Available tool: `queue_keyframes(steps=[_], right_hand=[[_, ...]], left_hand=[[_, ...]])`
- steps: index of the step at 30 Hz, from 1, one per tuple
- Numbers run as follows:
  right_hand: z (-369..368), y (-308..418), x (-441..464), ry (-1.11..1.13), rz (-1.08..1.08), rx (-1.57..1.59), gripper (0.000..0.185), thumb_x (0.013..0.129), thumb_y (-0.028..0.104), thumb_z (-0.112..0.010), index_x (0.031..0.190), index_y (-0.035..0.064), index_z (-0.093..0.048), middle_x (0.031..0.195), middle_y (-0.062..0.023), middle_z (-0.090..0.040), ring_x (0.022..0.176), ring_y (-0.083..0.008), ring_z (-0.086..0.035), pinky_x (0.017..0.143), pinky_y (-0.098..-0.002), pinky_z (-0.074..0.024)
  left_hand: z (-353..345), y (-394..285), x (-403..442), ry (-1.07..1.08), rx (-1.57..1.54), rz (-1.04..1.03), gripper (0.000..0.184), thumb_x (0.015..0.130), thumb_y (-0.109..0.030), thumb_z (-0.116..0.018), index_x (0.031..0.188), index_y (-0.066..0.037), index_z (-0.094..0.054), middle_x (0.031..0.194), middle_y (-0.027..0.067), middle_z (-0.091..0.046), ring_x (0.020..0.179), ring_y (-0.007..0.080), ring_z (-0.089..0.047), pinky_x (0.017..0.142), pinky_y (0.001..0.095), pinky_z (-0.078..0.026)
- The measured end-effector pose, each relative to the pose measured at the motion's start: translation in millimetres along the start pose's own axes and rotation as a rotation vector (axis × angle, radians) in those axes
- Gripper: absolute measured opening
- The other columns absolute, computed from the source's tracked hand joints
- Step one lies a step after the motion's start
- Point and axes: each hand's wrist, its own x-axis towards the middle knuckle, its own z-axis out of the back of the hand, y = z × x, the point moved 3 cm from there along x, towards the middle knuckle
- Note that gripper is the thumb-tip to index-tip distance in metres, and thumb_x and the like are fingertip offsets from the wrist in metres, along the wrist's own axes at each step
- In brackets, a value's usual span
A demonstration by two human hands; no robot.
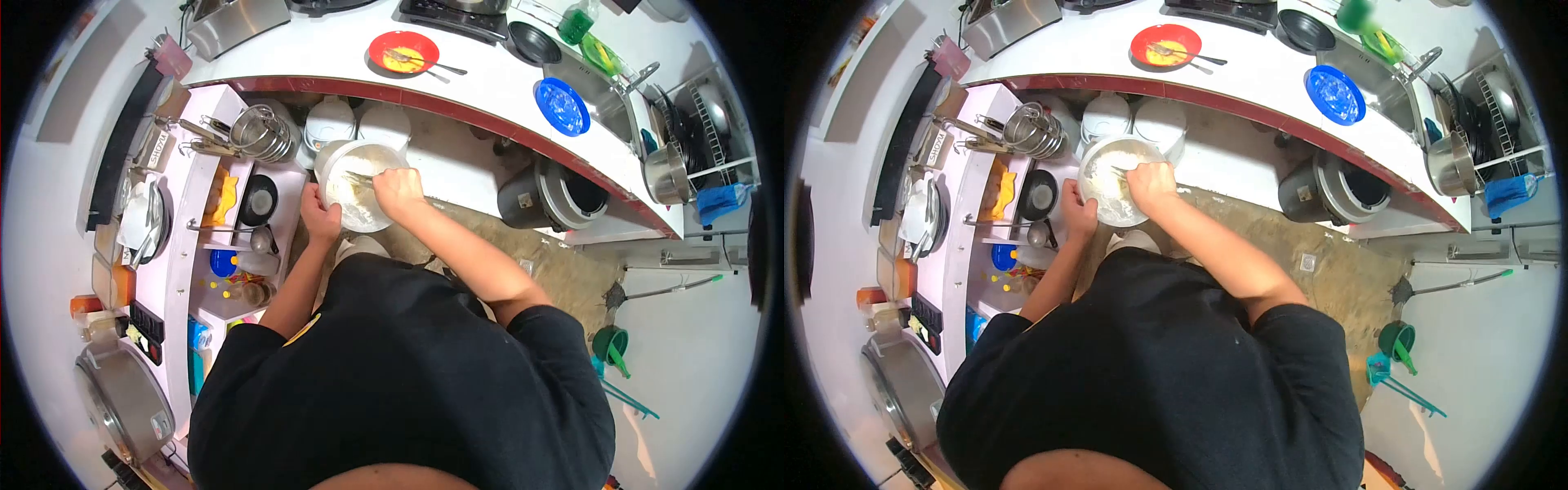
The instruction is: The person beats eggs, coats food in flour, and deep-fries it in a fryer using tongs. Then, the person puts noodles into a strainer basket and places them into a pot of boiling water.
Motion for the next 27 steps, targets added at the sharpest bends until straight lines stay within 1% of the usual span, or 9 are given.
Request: queue_keyframes(steps=[4, 7, 9, 16, 19, 23, 24, 26, 27], right_hand=[[2.7, -1.7, 7.2, -0.127, 0.073, 0.014, 0.015, 0.07, 0.013, -0.051, 0.066, 0.0075, -0.065, 0.068, -0.0103, -0.063, 0.064, -0.0249, -0.062, 0.056, -0.0379, -0.0457], [-31.6, 7.8, 30.6, -0.018, 0.234, -0.371, 0.014, 0.072, 0.015, -0.053, 0.068, 0.0119, -0.066, 0.067, -0.0037, -0.064, 0.063, -0.0194, -0.062, 0.052, -0.0365, -0.0405], [-45.3, 13.8, 36.4, 0.039, 0.317, -0.63, 0.013, 0.072, 0.016, -0.054, 0.066, 0.0141, -0.065, 0.063, 0.0003, -0.062, 0.061, -0.0175, -0.06, 0.051, -0.0351, -0.0378], [-28.4, 1.1, 15.1, 0.051, 0.483, -0.49, 0.011, 0.072, 0.016, -0.055, 0.069, 0.0136, -0.065, 0.067, -0.0001, -0.061, 0.065, -0.0168, -0.059, 0.055, -0.0343, -0.0378], [-5.8, 1.7, 4.8, 0.06, 0.373, -0.451, 0.01, 0.07, 0.013, -0.053, 0.066, 0.0118, -0.062, 0.067, -0.0036, -0.06, 0.067, -0.0179, -0.06, 0.06, -0.0333, -0.0395], [19.8, 3.3, 5.1, -0.197, 0.301, -0.213, 0.008, 0.068, 0.011, -0.053, 0.063, 0.0105, -0.059, 0.067, -0.0069, -0.06, 0.067, -0.021, -0.06, 0.061, -0.0351, -0.0417], [23.3, 4.3, 5.9, -0.322, 0.241, -0.207, 0.007, 0.067, 0.011, -0.053, 0.062, 0.0102, -0.058, 0.068, -0.0078, -0.06, 0.067, -0.0223, -0.06, 0.061, -0.0361, -0.0423], [21.8, -0.8, 9.0, -0.215, 0.226, -0.202, 0.012, 0.071, 0.013, -0.054, 0.066, 0.0124, -0.064, 0.067, -0.0059, -0.062, 0.069, -0.0196, -0.061, 0.064, -0.036, -0.0421], [15.0, -4.9, 7.0, -0.079, 0.196, -0.189, 0.012, 0.071, 0.013, -0.054, 0.067, 0.0126, -0.065, 0.068, -0.0058, -0.063, 0.07, -0.0196, -0.062, 0.065, -0.0359, -0.0422]], left_hand=[[-0.3, 4.7, 0.8, -0.017, 0.084, -0.019, 0.022, 0.056, -0.002, -0.051, 0.075, -0.004, -0.04, 0.062, 0.0013, -0.036, 0.054, 0.0105, -0.033, 0.047, 0.0257, -0.03], [-3.3, 0.6, 4.5, 0.012, 0.12, -0.019, 0.022, 0.055, -0.002, -0.051, 0.075, -0.004, -0.04, 0.063, 0.0016, -0.036, 0.054, 0.0107, -0.032, 0.047, 0.0256, -0.029], [-1.9, 3.6, 3.2, 0.086, 0.172, 0.007, 0.021, 0.058, 0.0, -0.049, 0.078, -0.004, -0.043, 0.067, 0.0005, -0.045, 0.058, 0.0082, -0.04, 0.052, 0.0216, -0.034], [4.3, 5.0, 29.1, 0.17, 0.137, -0.005, 0.02, 0.058, -0.003, -0.054, 0.074, -0.005, -0.042, 0.059, 0.0008, -0.036, 0.053, 0.0116, -0.035, 0.049, 0.0263, -0.031], [11.7, 7.9, 49.4, 0.238, 0.242, 0.155, 0.016, 0.062, -0.003, -0.052, 0.075, -0.005, -0.043, 0.061, 0.0017, -0.042, 0.056, 0.0131, -0.042, 0.052, 0.0276, -0.036], [11.4, 29.0, 81.2, 0.189, 0.076, 0.356, 0.019, 0.062, -0.005, -0.054, 0.079, -0.004, -0.046, 0.066, 0.0067, -0.049, 0.062, 0.0175, -0.049, 0.059, 0.0309, -0.04], [7.2, 30.2, 69.8, 0.192, 0.08, 0.362, 0.019, 0.062, -0.005, -0.054, 0.079, -0.004, -0.046, 0.066, 0.0067, -0.049, 0.062, 0.0175, -0.049, 0.059, 0.0309, -0.04], [-7.5, 31.5, 50.9, 0.239, 0.258, 0.089, 0.023, 0.061, -0.005, -0.055, 0.083, -0.002, -0.048, 0.071, 0.0098, -0.054, 0.071, 0.0215, -0.054, 0.065, 0.0321, -0.042], [-5.6, 62.1, 39.4, 0.338, 0.369, 0.123, 0.025, 0.061, -0.005, -0.056, 0.085, -0.002, -0.05, 0.078, 0.0126, -0.057, 0.08, 0.0237, -0.057, 0.071, 0.0328, -0.042]])
